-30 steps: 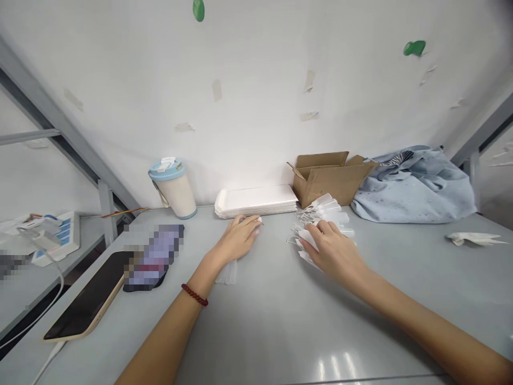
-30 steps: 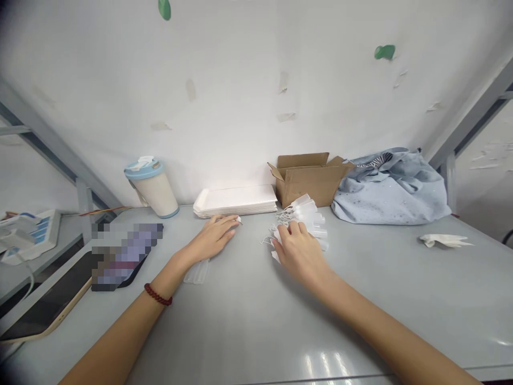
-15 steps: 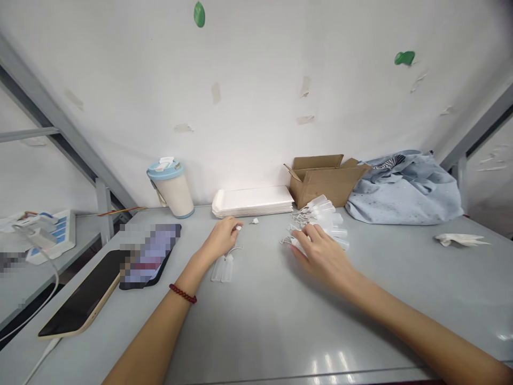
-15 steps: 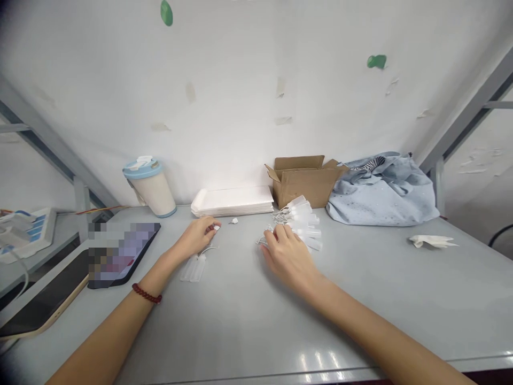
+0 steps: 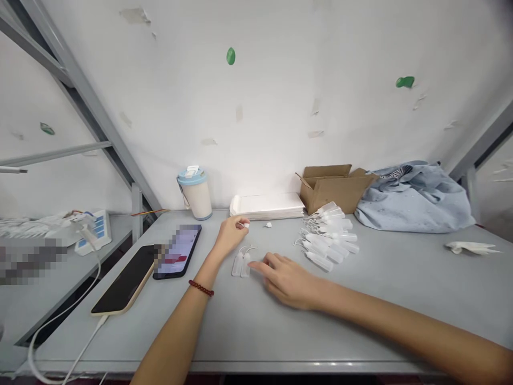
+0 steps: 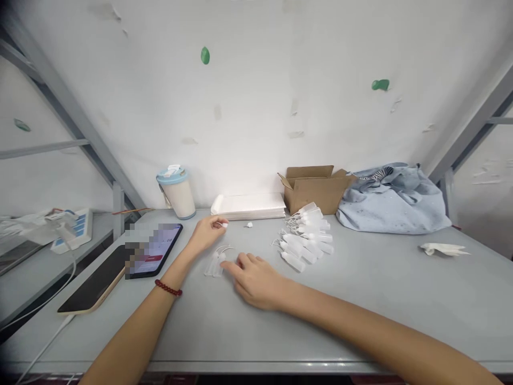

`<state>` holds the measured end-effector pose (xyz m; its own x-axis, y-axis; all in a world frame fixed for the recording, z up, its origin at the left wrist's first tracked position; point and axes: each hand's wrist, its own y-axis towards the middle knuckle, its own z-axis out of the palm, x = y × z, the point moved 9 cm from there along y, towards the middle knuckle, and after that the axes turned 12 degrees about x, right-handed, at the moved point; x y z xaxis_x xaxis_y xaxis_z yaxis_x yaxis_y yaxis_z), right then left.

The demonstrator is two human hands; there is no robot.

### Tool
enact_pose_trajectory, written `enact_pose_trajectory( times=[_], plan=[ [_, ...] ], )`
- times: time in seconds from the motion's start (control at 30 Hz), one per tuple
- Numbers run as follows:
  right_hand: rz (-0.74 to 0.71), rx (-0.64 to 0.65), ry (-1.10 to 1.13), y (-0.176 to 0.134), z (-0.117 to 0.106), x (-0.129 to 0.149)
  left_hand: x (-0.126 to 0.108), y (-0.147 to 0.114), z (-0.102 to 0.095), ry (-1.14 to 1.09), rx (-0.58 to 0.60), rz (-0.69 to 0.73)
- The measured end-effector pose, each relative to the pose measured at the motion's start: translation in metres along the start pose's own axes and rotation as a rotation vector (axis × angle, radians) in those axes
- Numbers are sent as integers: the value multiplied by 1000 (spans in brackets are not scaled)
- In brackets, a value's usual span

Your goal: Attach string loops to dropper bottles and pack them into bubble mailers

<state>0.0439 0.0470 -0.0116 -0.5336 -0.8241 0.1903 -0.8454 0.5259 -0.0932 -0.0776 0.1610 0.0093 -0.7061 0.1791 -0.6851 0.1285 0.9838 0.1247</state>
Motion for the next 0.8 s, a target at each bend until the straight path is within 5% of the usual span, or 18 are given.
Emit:
enact_pose_trajectory(
  times=[0.33,0.57,0.8],
  plan=[
    [49,86,13,17,5,-4,-2,-4,-10,-124,-78,-14],
    [69,57,27,1,6,-15,-13,-8,-2,-295,-15,19],
    [29,-393,71,-58,-20,-52,-46,-25,29,-534,177,22]
  ],
)
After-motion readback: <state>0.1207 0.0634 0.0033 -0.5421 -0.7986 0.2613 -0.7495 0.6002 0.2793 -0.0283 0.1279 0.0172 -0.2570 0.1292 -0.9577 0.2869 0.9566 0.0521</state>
